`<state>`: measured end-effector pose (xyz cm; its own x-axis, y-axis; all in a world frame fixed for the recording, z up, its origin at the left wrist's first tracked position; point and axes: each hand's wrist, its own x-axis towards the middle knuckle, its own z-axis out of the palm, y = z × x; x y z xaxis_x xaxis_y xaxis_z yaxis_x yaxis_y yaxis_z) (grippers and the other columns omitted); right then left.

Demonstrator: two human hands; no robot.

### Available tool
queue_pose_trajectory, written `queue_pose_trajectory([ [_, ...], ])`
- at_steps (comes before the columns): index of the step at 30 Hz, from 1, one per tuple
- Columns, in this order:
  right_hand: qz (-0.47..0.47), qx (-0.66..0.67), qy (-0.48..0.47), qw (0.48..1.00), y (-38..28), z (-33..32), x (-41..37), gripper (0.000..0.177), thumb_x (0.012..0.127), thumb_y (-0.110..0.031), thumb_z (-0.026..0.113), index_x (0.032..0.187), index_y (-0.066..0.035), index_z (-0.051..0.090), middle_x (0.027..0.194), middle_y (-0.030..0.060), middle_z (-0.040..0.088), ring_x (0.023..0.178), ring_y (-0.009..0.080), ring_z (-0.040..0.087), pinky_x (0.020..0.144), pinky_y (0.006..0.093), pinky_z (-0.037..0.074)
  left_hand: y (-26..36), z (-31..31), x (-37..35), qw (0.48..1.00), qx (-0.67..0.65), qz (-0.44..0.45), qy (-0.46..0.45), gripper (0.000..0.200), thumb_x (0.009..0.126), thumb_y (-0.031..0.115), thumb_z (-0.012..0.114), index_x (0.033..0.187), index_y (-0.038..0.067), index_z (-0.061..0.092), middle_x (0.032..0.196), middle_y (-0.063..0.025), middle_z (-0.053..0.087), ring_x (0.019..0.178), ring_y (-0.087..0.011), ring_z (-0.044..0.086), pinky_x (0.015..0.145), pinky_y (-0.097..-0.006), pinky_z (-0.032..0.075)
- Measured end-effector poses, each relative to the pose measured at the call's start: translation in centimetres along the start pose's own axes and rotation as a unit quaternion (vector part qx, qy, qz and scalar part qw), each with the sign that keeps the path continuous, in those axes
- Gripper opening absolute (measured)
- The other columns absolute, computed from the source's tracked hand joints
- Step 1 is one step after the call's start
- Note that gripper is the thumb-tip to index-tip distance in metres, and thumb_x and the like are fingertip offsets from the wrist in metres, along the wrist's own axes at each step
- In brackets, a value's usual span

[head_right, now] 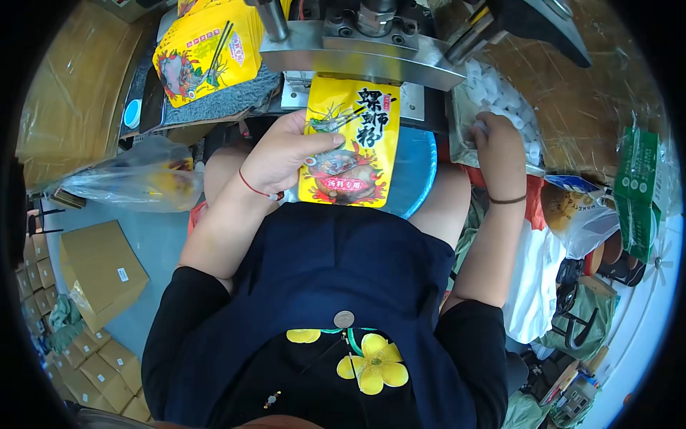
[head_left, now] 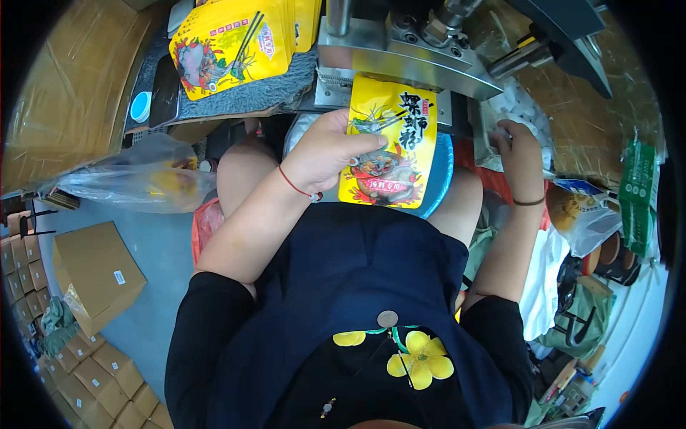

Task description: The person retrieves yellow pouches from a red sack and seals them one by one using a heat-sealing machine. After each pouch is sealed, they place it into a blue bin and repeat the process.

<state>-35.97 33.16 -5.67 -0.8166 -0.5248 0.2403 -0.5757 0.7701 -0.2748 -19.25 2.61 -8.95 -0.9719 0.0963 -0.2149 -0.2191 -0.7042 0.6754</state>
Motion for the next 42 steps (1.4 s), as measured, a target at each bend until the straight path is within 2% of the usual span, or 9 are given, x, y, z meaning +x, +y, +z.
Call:
queue_pose_trajectory([
  [3,-0.038,-0.021,0.034,0.998,-1.0,-0.4,-0.4,0.022,0.088,-0.012,0.068,0.107,0.0,0.066,0.102,0.0224,0.064,0.091,0.0415,0.062,0.081,0.0454,0.049,1.9,-3.9,-0.2,0.813,0.456,0.272,0.241,0.054,0.097,0.018,0.065,0.14,-0.005,0.041,0.125,-0.0179,0.062,0.111,-0.0273,0.063,0.095,-0.0394,0.05],
  [6,-0.021,-0.053,0.118,0.991,-1.6,-1.2,-1.4,0.022,0.093,-0.012,0.065,0.111,0.001,0.062,0.103,0.0218,0.062,0.09,0.0406,0.06,0.079,0.044,0.049,8.1,-7.8,-2.7,0.257,0.825,0.367,0.344,0.069,0.095,0.034,0.065,0.147,-0.001,0.036,0.144,-0.0302,0.042,0.132,-0.0456,0.043,0.11,-0.0566,0.034],
  [11,0.011,0.113,0.146,0.983,-4.3,-1.6,-3.1,0.02,0.103,-0.017,0.056,0.112,0.0,0.06,0.101,0.0126,0.063,0.092,0.021,0.06,0.082,0.0333,0.048,5.0,-9.1,-6.9,0.42,0.832,0.296,0.207,0.038,0.097,0.019,0.064,0.128,-0.002,0.059,0.12,-0.0192,0.066,0.117,-0.0299,0.062,0.1,-0.0411,0.048],
  [14,-0.117,0.198,0.006,0.973,-8.8,-0.6,-3.3,0.015,0.094,-0.007,0.059,0.107,-0.001,0.064,0.1,0.0174,0.066,0.093,0.0373,0.064,0.083,0.041,0.051,3.9,-5.0,-7.1,0.839,0.408,0.277,0.228,0.023,0.098,0.012,0.063,0.114,-0.003,0.067,0.098,-0.01,0.072,0.095,-0.0146,0.067,0.087,-0.0295,0.052],
  [21,-0.131,0.481,0.064,0.864,-15.3,-1.9,-0.9,0.009,0.093,-0.007,0.066,0.1,-0.001,0.066,0.095,0.0131,0.066,0.085,0.0232,0.065,0.079,0.0287,0.051,0.0,0.9,-6.4,0.892,0.426,0.124,0.084,0.019,0.094,0.014,0.072,0.103,-0.003,0.073,0.084,-0.0021,0.071,0.075,-0.0052,0.063,0.067,-0.0226,0.051],
  [29,-0.211,0.271,-0.171,0.923,-11.8,-3.6,0.3,0.017,0.099,-0.018,0.058,0.106,-0.003,0.064,0.094,0.0165,0.065,0.086,0.0368,0.063,0.077,0.04,0.051,-3.5,4.1,-5.9,0.989,0.127,-0.039,-0.061,0.031,0.102,0.018,0.061,0.125,-0.003,0.063,0.118,-0.0079,0.071,0.105,-0.0129,0.067,0.094,-0.0296,0.053],
  [33,-0.123,0.0,0.032,0.992,-8.5,-4.0,0.7,0.025,0.096,-0.018,0.059,0.118,-0.009,0.066,0.104,0.0165,0.066,0.094,0.0381,0.065,0.079,0.046,0.053,-4.1,3.3,-4.7,0.993,0.075,-0.073,-0.044,0.031,0.094,0.002,0.064,0.125,-0.003,0.063,0.118,-0.0107,0.071,0.103,-0.0161,0.069,0.093,-0.0309,0.054],
  [36,-0.009,-0.137,-0.057,0.989,-1.9,-2.5,1.4,0.027,0.095,-0.019,0.062,0.12,-0.01,0.064,0.111,0.0185,0.065,0.101,0.0413,0.063,0.082,0.0481,0.051,-2.3,1.9,-2.9,0.997,0.062,-0.051,-0.014,0.035,0.09,-0.004,0.064,0.125,-0.004,0.063,0.118,-0.0124,0.071,0.103,-0.0184,0.07,0.092,-0.0324,0.055],
  [42,-0.031,-0.034,-0.046,0.998,1.6,1.0,2.3,0.027,0.089,-0.015,0.067,0.115,-0.009,0.062,0.102,0.019,0.061,0.096,0.0404,0.063,0.081,0.0486,0.051,1.4,0.5,0.3,0.997,0.034,-0.062,0.008,0.033,0.091,-0.003,0.066,0.123,-0.006,0.062,0.117,-0.0145,0.071,0.103,-0.0199,0.07,0.092,-0.0352,0.057],
])
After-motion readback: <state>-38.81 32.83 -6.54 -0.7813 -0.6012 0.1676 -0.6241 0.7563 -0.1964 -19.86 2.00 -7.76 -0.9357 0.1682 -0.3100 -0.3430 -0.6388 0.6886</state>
